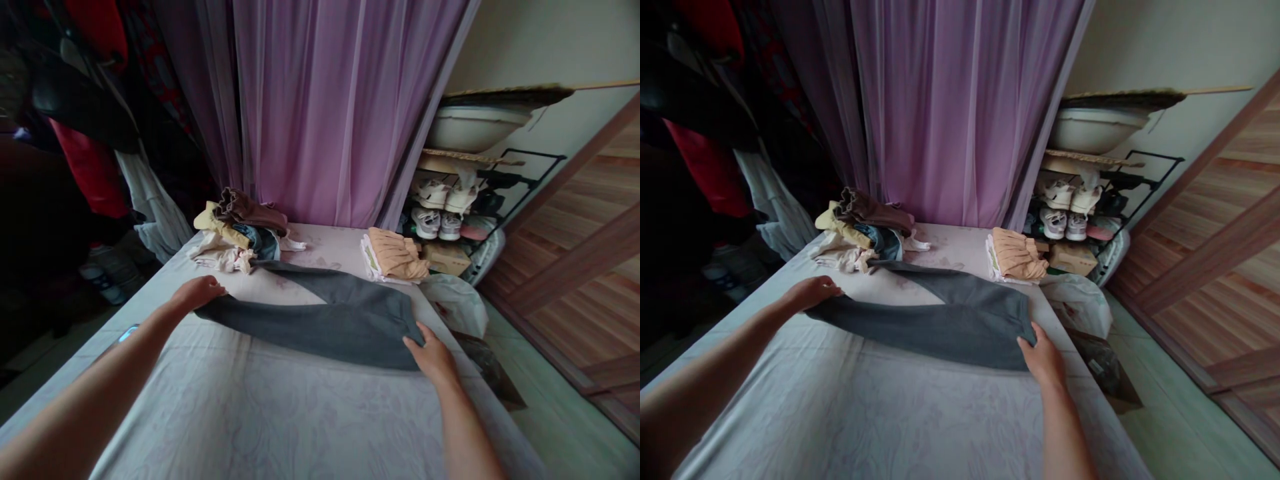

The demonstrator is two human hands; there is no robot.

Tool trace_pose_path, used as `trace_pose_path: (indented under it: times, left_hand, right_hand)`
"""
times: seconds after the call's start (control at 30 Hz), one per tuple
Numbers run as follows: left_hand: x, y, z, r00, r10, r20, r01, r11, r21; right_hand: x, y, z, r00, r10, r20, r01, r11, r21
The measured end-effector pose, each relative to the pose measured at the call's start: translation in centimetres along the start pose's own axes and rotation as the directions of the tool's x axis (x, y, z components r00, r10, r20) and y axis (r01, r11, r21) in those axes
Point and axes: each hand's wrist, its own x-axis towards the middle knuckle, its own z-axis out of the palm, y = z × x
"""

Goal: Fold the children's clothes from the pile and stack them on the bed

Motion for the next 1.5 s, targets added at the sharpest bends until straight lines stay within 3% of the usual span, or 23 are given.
trace_pose_path:
  times: [0.1, 0.17, 0.27, 0.33, 0.43, 0.53, 0.63, 0.7, 0.8, 0.87, 0.93, 1.03, 1.1, 1.23, 1.33, 1.43, 1.5]
  left_hand:
    - [-1.5, 0.0, 0.8, 0.987, -0.099, 0.126, 0.109, 0.992, -0.07]
    - [-2.8, -0.1, 1.2, 0.976, -0.1, 0.195, 0.152, 0.95, -0.274]
    - [-4.7, -0.9, 1.0, 0.975, -0.003, 0.22, 0.136, 0.793, -0.593]
    - [-5.8, -1.6, 0.6, 0.984, 0.02, 0.178, 0.111, 0.713, -0.692]
    - [-6.7, -2.0, 0.1, 0.993, 0.019, 0.112, 0.075, 0.634, -0.77]
    - [-6.8, -1.8, 0.6, 1.0, -0.029, 0.001, 0.018, 0.608, -0.794]
    - [-7.1, -1.5, 1.8, 0.979, -0.143, -0.143, 0.02, 0.77, -0.638]
    - [-7.6, -1.4, 2.7, 0.96, -0.191, -0.206, 0.077, 0.884, -0.461]
    - [-8.5, -1.7, 3.3, 0.953, -0.198, -0.228, 0.121, 0.942, -0.314]
    - [-9.0, -1.9, 3.4, 0.949, -0.2, -0.243, 0.111, 0.936, -0.335]
    - [-9.3, -2.0, 3.3, 0.938, -0.214, -0.274, 0.068, 0.886, -0.459]
    - [-9.8, -1.8, 3.2, 0.924, -0.256, -0.283, -0.025, 0.7, -0.714]
    - [-10.1, -1.7, 3.3, 0.945, -0.237, -0.224, -0.031, 0.619, -0.785]
    - [-10.2, -2.0, 4.0, 0.984, -0.117, -0.135, -0.023, 0.666, -0.746]
    - [-9.7, -2.6, 5.1, 0.993, -0.046, -0.11, -0.052, 0.666, -0.744]
    - [-9.5, -3.0, 5.8, 0.991, -0.036, -0.13, -0.07, 0.686, -0.724]
    - [-9.7, -3.1, 5.7, 0.982, -0.053, -0.179, -0.092, 0.696, -0.712]
  right_hand:
    - [-1.2, -0.5, 0.8, 0.999, 0.046, -0.02, -0.047, 0.994, -0.099]
    - [-1.7, -0.5, 0.9, 0.999, 0.042, -0.029, -0.045, 0.994, -0.104]
    - [-2.3, -0.6, 0.6, 0.997, 0.032, -0.074, -0.041, 0.992, -0.117]
    - [-2.9, -1.1, 0.7, 0.985, -0.013, -0.17, -0.013, 0.988, -0.156]
    - [-3.8, -2.9, 1.4, 0.915, -0.208, -0.346, 0.155, 0.973, -0.174]
    - [-4.6, -5.9, 3.0, 0.788, -0.462, -0.406, 0.455, 0.882, -0.122]
    - [-5.2, -9.5, 5.0, 0.678, -0.67, -0.303, 0.687, 0.724, -0.062]
    - [-5.3, -11.6, 6.1, 0.652, -0.717, -0.246, 0.733, 0.679, -0.034]
    - [-5.3, -13.6, 7.3, 0.652, -0.738, -0.176, 0.746, 0.665, -0.027]
    - [-5.2, -14.1, 7.8, 0.651, -0.749, -0.123, 0.752, 0.658, -0.031]
    - [-5.3, -14.0, 8.4, 0.645, -0.758, -0.092, 0.76, 0.65, -0.028]
    - [-5.4, -13.3, 9.0, 0.633, -0.765, -0.12, 0.77, 0.638, 0.0]
    - [-5.4, -12.9, 9.3, 0.627, -0.762, -0.158, 0.774, 0.632, 0.022]
    - [-4.7, -13.3, 8.8, 0.663, -0.736, -0.136, 0.746, 0.665, 0.03]
    - [-3.7, -14.4, 7.4, 0.688, -0.726, -0.015, 0.725, 0.688, -0.042]
    - [-3.0, -15.6, 5.9, 0.643, -0.748, 0.165, 0.766, 0.629, -0.132]
    - [-3.0, -16.0, 5.2, 0.607, -0.763, 0.224, 0.795, 0.582, -0.171]
